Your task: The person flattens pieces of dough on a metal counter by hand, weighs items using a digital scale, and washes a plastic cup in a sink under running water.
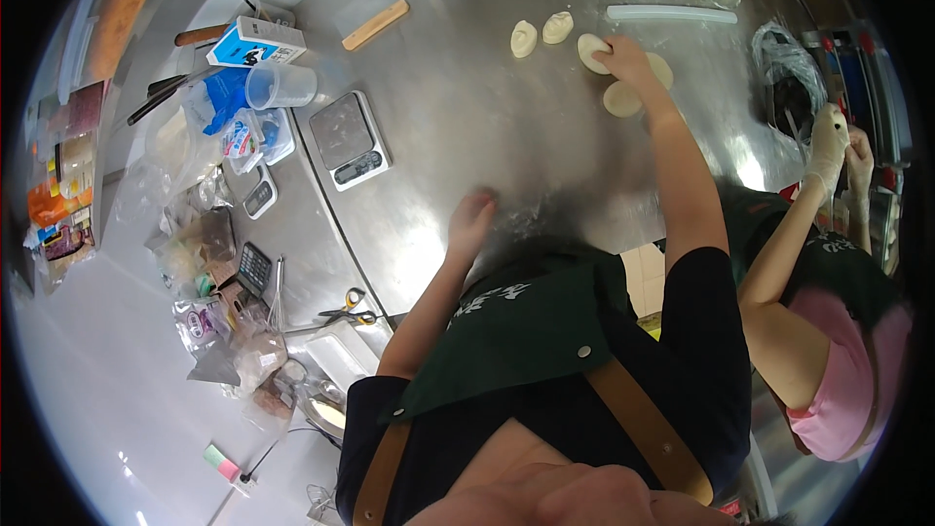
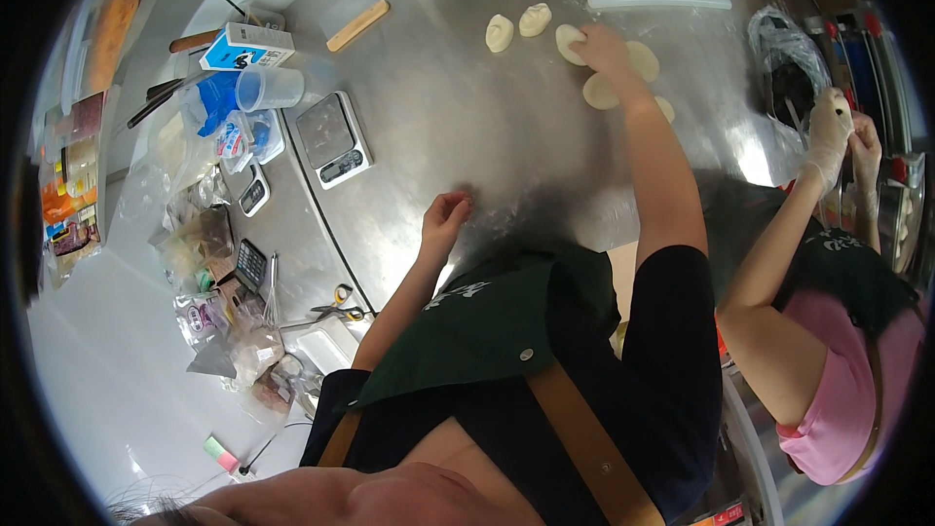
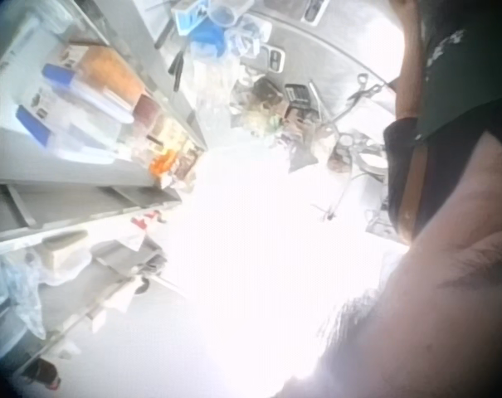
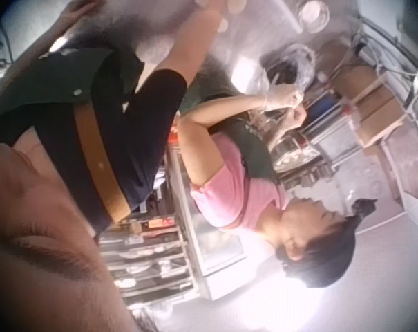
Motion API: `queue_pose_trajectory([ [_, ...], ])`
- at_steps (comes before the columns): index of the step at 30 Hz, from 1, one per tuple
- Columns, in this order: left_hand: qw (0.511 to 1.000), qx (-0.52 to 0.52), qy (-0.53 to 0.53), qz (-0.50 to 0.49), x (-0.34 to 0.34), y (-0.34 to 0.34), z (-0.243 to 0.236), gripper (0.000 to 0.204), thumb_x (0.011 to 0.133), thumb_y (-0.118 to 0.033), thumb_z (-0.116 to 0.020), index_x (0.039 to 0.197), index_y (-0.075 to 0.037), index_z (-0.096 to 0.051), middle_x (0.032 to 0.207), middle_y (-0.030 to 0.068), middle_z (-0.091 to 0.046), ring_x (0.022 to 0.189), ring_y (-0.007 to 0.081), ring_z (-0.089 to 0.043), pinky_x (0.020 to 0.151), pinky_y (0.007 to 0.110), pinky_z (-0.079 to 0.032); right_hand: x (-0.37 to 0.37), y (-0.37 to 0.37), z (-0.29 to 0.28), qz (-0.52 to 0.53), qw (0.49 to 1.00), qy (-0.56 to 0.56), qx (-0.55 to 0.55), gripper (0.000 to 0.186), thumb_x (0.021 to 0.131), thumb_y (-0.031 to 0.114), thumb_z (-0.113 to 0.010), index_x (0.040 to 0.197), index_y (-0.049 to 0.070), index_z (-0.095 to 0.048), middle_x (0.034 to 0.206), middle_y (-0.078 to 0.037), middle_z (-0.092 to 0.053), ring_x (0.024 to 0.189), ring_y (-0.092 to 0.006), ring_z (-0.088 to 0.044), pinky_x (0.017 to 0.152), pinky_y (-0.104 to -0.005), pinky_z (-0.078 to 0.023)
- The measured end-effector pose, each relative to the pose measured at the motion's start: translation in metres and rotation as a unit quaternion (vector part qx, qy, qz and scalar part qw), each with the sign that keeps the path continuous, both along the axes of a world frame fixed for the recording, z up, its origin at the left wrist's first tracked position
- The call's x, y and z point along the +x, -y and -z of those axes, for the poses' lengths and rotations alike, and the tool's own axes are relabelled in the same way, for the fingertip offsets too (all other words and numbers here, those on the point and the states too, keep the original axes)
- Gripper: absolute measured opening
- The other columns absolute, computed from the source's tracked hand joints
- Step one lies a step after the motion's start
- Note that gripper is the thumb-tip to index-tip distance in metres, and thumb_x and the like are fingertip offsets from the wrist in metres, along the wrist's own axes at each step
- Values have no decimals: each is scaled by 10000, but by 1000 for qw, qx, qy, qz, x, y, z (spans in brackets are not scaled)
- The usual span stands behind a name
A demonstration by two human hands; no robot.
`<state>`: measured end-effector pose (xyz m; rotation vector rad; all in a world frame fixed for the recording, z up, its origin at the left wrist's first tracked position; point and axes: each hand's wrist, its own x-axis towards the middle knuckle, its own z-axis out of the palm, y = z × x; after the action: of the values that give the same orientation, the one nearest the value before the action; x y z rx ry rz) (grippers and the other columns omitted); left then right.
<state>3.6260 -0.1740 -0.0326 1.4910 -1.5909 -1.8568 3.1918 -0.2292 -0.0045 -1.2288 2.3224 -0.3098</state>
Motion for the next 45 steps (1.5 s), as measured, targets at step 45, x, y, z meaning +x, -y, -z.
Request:
queue_pose_trajectory([
  [45, 985, -71, -156, 6, -38, 18, 14, 734, 820, 48, -447, 1485, -29, -145, 1514, 179, -233, 1412, 264, -222, 1127, 354, -215, 219, -81, 26, 10, 937, 221, -269, 690, 761, -2, -604, 1399, 51, -348, 1358, -225, -436, 1239, -408, -436, 1017, -399, -389],
])
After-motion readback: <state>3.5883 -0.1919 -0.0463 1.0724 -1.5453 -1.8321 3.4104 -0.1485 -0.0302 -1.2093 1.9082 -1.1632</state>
